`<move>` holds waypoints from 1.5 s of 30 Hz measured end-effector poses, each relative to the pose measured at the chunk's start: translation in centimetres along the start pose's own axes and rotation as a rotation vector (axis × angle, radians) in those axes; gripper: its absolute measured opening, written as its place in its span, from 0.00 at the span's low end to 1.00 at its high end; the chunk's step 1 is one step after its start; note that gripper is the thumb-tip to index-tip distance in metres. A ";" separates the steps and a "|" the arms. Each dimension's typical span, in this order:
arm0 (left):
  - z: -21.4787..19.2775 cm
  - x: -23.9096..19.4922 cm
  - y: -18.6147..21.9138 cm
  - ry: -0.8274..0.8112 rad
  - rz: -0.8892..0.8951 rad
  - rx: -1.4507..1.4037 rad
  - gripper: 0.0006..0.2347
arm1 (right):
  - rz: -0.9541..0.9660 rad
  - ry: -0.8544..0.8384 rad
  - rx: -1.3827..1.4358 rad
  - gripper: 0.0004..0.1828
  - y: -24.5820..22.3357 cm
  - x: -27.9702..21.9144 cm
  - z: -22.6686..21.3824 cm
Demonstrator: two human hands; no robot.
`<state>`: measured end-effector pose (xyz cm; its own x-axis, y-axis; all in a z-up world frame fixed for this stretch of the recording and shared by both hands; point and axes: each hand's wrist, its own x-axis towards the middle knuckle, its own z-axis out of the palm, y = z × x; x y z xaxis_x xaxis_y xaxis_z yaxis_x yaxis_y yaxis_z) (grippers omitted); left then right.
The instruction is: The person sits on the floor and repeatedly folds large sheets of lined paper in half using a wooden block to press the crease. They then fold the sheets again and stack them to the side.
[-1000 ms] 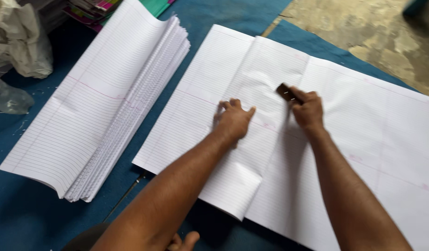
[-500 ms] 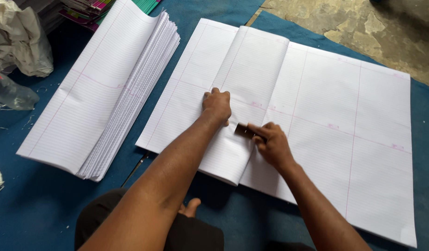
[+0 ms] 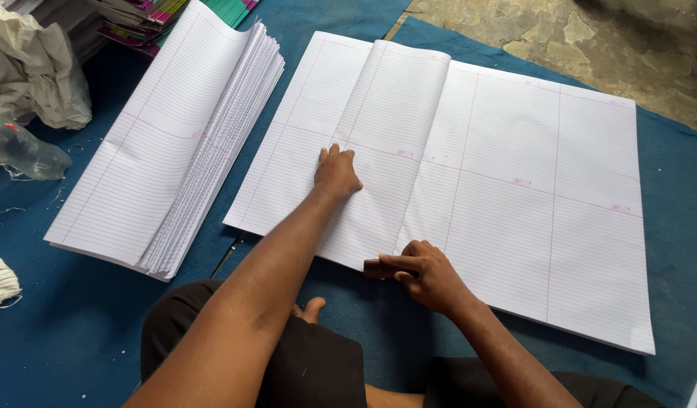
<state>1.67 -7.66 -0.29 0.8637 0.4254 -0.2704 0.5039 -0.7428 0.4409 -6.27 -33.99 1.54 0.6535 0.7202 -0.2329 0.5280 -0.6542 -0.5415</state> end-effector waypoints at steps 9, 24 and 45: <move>4.5 -2.7 -3.0 0.158 0.211 0.044 0.22 | 0.041 -0.003 0.098 0.22 0.5 -0.2 -0.2; 2.4 -11.8 5.9 -0.182 0.250 0.268 0.39 | 0.388 0.340 0.443 0.25 15.4 -2.8 -6.1; 3.6 -6.7 10.7 -0.095 0.103 0.296 0.34 | 1.281 0.843 0.074 0.24 32.2 -15.9 -11.2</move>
<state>1.18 -20.30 3.18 0.8978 0.3002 -0.3223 0.3760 -0.9035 0.2058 6.41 -69.16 -3.13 0.7549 -0.6529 -0.0624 -0.6220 -0.6825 -0.3838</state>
